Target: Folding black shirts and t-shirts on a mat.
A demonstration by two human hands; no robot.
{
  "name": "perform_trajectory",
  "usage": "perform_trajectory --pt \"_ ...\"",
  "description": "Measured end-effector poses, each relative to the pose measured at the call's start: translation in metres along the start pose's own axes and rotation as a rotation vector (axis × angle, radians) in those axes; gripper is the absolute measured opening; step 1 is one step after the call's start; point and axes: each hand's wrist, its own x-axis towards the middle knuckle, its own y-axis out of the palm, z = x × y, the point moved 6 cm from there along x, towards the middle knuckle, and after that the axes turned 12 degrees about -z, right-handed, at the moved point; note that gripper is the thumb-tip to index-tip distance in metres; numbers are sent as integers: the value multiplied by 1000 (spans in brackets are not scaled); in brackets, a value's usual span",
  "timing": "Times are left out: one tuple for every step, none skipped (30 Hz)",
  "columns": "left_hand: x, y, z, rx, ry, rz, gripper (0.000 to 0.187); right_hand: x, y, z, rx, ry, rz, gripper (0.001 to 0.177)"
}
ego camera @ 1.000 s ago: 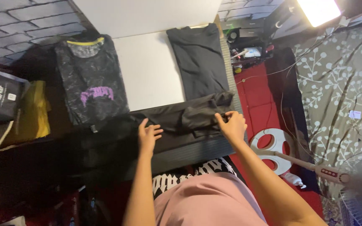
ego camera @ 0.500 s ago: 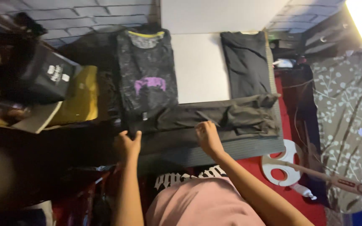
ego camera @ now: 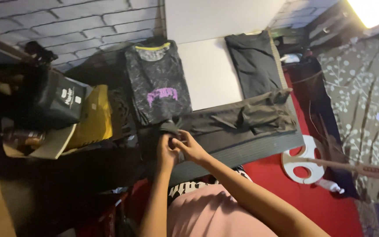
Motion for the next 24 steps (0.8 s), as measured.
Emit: perform_trajectory --pt "-4 8 -8 -2 4 17 51 3 -5 -2 5 3 -17 61" --pt "-6 21 -17 -53 24 97 43 9 -12 -8 15 96 -54 63" --pt "-8 34 -26 -104 43 177 34 15 -19 -13 26 189 -90 64" --pt "-8 42 -32 -108 51 190 34 18 -33 -9 31 187 -105 64" --pt "-9 55 -33 -265 -103 285 35 21 -50 -6 82 207 -169 65" --pt "-16 66 -33 -415 -263 378 38 21 -66 -6 135 230 -230 65" --pt "-10 61 -64 -414 -260 392 38 17 -83 -2 141 229 -243 65" --pt "-6 60 -85 -540 -509 401 43 17 -100 8 75 126 -246 56" --pt "-4 60 -109 -659 -760 404 54 15 -117 18 7 24 -250 48" --pt "-2 63 -119 -655 -755 416 54 15 -133 16 13 20 -261 48" --pt "-2 67 -129 -629 -779 437 57 14 -150 14 -23 5 -291 41" --pt "0 73 -139 -604 -797 459 61 15 -170 14 -59 -14 -323 37" --pt "-4 81 -125 -602 -787 474 61 12 -185 17 -54 -22 -338 37" --pt "-4 83 -108 -515 -714 375 52 8 -204 21 -121 -34 -402 36" --pt "-3 86 -92 -429 -640 275 46 4 -224 24 -188 -45 -466 36" --pt "-10 101 -55 -430 -636 281 46 2 -241 25 -187 -48 -473 36" --pt "-15 115 -14 -352 -647 243 41 0 -261 30 -258 -102 -509 35" --pt "-25 126 27 -273 -663 198 38 -4 -279 33 -332 -154 -537 34" --pt "-33 139 40 -275 -664 197 38 -6 -297 35 -334 -154 -536 34" --pt "-40 148 55 -127 -640 198 41 -5 -314 33 -413 -75 -535 35" --pt "-46 157 70 21 -614 199 44 -4 -332 31 -493 5 -533 36" --pt "-51 165 61 22 -616 192 44 -2 -348 33 -492 3 -526 36" --pt "-53 171 50 207 -525 180 50 0 -364 34 -512 -17 -507 37" --pt "-56 178 39 390 -431 171 55 1 -380 35 -533 -35 -490 37"
